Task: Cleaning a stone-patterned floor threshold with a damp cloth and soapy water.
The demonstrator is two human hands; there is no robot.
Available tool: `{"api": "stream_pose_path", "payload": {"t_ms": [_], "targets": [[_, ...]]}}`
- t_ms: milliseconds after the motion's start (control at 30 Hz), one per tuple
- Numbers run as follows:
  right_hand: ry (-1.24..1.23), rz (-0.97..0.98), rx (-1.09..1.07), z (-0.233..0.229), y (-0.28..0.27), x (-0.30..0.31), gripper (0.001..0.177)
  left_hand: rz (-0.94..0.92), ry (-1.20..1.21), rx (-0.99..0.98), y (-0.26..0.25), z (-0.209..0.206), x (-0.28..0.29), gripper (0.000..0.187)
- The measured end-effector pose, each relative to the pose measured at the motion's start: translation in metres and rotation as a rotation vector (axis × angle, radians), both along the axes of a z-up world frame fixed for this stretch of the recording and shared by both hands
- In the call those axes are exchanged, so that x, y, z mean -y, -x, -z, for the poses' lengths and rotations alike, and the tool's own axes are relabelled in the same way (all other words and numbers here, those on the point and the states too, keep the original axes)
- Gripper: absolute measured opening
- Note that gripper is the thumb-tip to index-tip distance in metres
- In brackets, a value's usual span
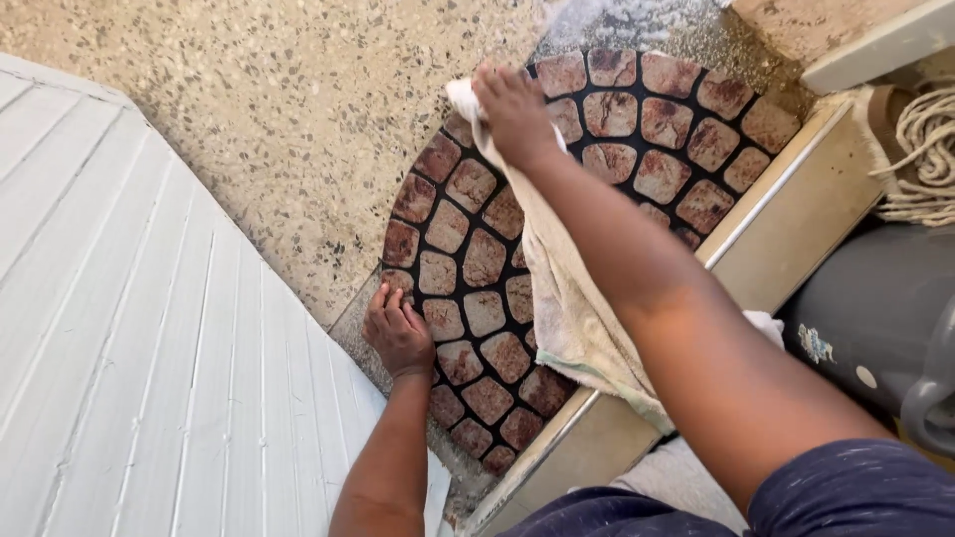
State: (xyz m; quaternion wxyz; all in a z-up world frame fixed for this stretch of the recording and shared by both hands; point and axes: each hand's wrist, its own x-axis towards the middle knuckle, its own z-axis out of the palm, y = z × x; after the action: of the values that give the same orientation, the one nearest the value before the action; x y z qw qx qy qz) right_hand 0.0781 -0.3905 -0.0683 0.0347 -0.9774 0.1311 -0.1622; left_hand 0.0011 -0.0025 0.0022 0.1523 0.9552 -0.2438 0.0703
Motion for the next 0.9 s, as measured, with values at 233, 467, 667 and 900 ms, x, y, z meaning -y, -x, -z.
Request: {"api": "stream_pose_path", "payload": {"t_ms": [233, 467, 667, 900], "targets": [[-0.331, 0.041, -0.105, -0.064, 0.044, -0.048, 0.053, 0.014, 0.041, -0.001, -0.001, 0.001, -0.001, 0.028], [-0.607, 0.067, -0.683, -0.139, 0.025, -0.061, 0.040, 0.001, 0.005, 0.004, 0.002, 0.000, -0.001, 0.029], [-0.262, -0.017, -0.119, -0.074, -0.007, -0.077, 0.054, 0.009, 0.034, 0.007, -0.005, -0.001, 0.006, 0.028], [-0.346, 0.049, -0.378, -0.083, 0.018, -0.107, 0.053, -0.028, 0.032, -0.039, 0.000, 0.004, -0.001, 0.030]]}}
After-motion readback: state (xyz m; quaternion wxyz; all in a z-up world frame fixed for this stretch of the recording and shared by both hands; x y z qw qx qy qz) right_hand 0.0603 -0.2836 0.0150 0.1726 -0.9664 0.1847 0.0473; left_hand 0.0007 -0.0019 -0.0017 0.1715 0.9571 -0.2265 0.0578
